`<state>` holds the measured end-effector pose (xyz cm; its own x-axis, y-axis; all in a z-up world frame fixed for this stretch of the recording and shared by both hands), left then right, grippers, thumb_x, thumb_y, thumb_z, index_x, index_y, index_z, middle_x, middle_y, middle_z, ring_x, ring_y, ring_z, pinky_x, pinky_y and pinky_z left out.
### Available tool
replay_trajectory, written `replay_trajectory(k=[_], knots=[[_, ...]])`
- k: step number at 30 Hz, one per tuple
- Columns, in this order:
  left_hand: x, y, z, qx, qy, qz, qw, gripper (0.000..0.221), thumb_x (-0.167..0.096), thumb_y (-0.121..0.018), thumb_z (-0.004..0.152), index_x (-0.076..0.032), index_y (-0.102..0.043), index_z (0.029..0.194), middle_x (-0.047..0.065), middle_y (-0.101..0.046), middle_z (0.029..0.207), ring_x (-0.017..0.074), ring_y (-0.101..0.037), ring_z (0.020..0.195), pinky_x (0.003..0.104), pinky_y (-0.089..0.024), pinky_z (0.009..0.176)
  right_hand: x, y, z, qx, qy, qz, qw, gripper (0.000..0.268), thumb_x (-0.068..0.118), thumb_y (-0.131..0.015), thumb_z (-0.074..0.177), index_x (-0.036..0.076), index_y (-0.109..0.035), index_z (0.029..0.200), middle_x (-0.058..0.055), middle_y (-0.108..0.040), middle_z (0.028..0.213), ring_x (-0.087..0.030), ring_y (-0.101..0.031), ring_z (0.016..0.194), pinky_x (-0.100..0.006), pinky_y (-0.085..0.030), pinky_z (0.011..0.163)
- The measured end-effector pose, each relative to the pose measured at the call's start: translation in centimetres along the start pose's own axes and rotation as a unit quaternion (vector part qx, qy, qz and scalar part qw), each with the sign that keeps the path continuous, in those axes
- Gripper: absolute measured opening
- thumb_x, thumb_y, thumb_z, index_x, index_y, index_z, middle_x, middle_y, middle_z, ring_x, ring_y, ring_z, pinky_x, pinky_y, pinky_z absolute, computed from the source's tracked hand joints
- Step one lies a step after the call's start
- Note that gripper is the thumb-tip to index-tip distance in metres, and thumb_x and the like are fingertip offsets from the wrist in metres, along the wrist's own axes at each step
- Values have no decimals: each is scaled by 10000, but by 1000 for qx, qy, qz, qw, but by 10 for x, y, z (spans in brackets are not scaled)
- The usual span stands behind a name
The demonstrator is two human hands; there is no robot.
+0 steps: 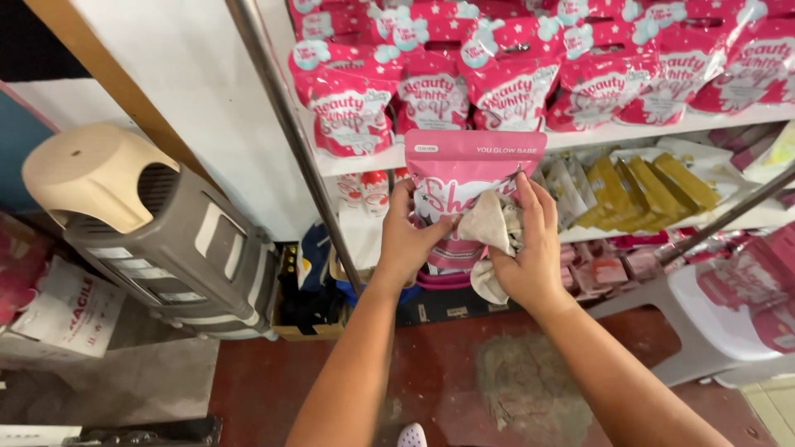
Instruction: Wipe dust and debris from product packaging on a shelf and organize them.
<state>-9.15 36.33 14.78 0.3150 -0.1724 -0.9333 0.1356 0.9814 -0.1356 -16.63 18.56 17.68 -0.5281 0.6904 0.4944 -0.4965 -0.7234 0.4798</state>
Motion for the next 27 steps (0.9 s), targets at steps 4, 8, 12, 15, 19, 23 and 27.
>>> replay_trajectory(k=[4, 8, 12, 15, 19, 23, 27], knots=[[0, 15, 10, 25, -122, 6, 992, 679, -17, -810, 845, -1, -435, 1411, 115, -618, 1278, 179, -628, 1173, 337, -541, 1000, 9, -14, 15, -25, 14, 6, 1000, 963, -42, -747, 717, 52, -324, 1577, -241, -412, 1500, -440, -450, 1376, -458, -404, 1153], [-7, 18, 12, -3, -108, 5, 994, 713, -48, -805, 834, -10, -424, 1434, 116, -632, 1270, 181, -635, 1164, 339, -539, 1002, 12, -22, 21, -48, 11, 11, 999, 859, -38, -744, 701, 43, -430, 1497, -226, -446, 1492, -421, -457, 1397, -467, -393, 1174], [1, 17, 15, -6, -117, -33, 993, 701, -52, -805, 838, 2, -428, 1427, 121, -619, 1271, 178, -617, 1168, 334, -522, 1019, 11, -19, 26, -51, -11, 6, 999, 716, -25, -751, 686, 62, -555, 1369, -229, -469, 1471, -421, -477, 1375, -460, -410, 1129], [-6, 10, 20, -13, -140, -12, 990, 694, -63, -811, 859, 20, -427, 1431, 128, -609, 1287, 176, -601, 1180, 321, -501, 1033, 6, -14, 34, -61, -6, 17, 998, 670, -31, -730, 681, 63, -597, 1330, -224, -498, 1447, -417, -516, 1352, -450, -438, 1103], [-3, 0, 32, -22, -126, -15, 992, 711, -90, -812, 865, 26, -396, 1429, 132, -603, 1278, 166, -602, 1166, 312, -503, 1017, -9, -8, 47, -74, -3, 13, 997, 633, -14, -760, 667, 54, -615, 1279, -203, -539, 1397, -406, -553, 1312, -447, -462, 1072], [-6, -10, 49, -37, -106, -24, 993, 721, -136, -794, 869, 17, -380, 1439, 127, -625, 1257, 156, -630, 1114, 307, -531, 969, -25, -1, 68, -57, 13, 59, 997, 600, -11, -779, 646, 37, -601, 1216, -196, -542, 1309, -337, -579, 1224, -396, -479, 1014], [-20, -33, 62, -24, -74, -78, 994, 689, -164, -782, 860, 19, -417, 1415, 140, -673, 1216, 172, -665, 1086, 323, -556, 938, -61, 3, 90, 62, -118, 280, 951, 565, -16, -769, 715, 83, -593, 1243, -70, -685, 1079, -158, -652, 1037, -298, -526, 902]])
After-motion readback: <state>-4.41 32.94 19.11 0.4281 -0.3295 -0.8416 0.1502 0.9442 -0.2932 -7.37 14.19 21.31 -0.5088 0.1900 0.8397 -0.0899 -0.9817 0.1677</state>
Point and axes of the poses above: each hand's wrist, its own z-axis towards the middle knuckle, its own y-axis out of the back of the hand, x = y × z, the point moved 3 cm from there along z, towards the middle knuckle
